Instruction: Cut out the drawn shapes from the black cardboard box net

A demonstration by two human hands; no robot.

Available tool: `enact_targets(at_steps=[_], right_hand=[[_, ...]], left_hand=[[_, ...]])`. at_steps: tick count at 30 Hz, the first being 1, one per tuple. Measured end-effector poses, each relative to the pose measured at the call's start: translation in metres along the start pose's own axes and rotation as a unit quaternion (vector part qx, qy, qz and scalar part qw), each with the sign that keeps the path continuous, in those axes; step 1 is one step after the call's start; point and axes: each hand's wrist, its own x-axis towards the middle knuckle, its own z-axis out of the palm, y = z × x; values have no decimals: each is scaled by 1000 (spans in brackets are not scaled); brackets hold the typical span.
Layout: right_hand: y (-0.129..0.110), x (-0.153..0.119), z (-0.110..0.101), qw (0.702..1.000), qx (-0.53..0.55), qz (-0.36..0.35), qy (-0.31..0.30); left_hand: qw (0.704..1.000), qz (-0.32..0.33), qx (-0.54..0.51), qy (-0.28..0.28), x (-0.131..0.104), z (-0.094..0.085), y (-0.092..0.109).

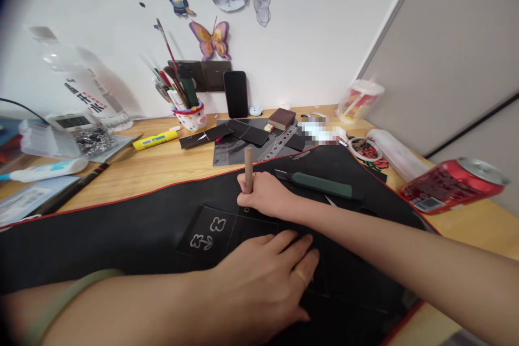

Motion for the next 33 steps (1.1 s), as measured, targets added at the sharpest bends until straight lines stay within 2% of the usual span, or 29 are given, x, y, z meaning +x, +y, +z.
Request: enact_targets(at_steps=[2, 4, 6, 8, 12, 16, 19, 22, 25, 28, 31, 32, 33], right_hand=[[-1, 2, -1, 1000, -6, 0, -10], [-1, 4, -3, 1000, -12, -3, -22], [-1, 7, -4, 999, -17, -6, -33], [-1, 10, -5, 999, -21, -8, -43], [-1, 12, -6, 998, -26, -12, -59], [3, 12, -5, 998, -27, -20, -58], [7, 13, -5, 998, -30, -21, -53], [7, 15, -6, 997, -36, -21, -62], [4, 17, -8, 996, -43, -22, -79], [1, 18, -9, 994, -41, -27, -94], [1, 17, -9, 994, -32, -32, -97], [1, 16, -9, 995, -28, -33, -95], [2, 14, -8, 995, -25, -33, -91]], left_hand=[[997, -64, 7, -37, 21, 6, 2], [992, -89, -23, -91, 38, 7, 0], [983, -112, -67, -132, 47, 7, -3], [974, -135, -114, -145, 48, 5, -7], [962, -133, -209, -116, 42, 4, -17], [952, -113, -281, -50, 37, 8, -22], [948, -138, -285, 19, 37, 16, -18], [960, -158, -224, 61, 42, 27, -15], [971, -161, -170, 53, 55, 35, -17], [972, -170, -159, 40, 64, 35, -18], [977, -159, -140, 27, 54, 18, -14], [983, -132, -123, 17, 45, 8, -13], [991, -70, -112, 7, 33, -4, -13]])
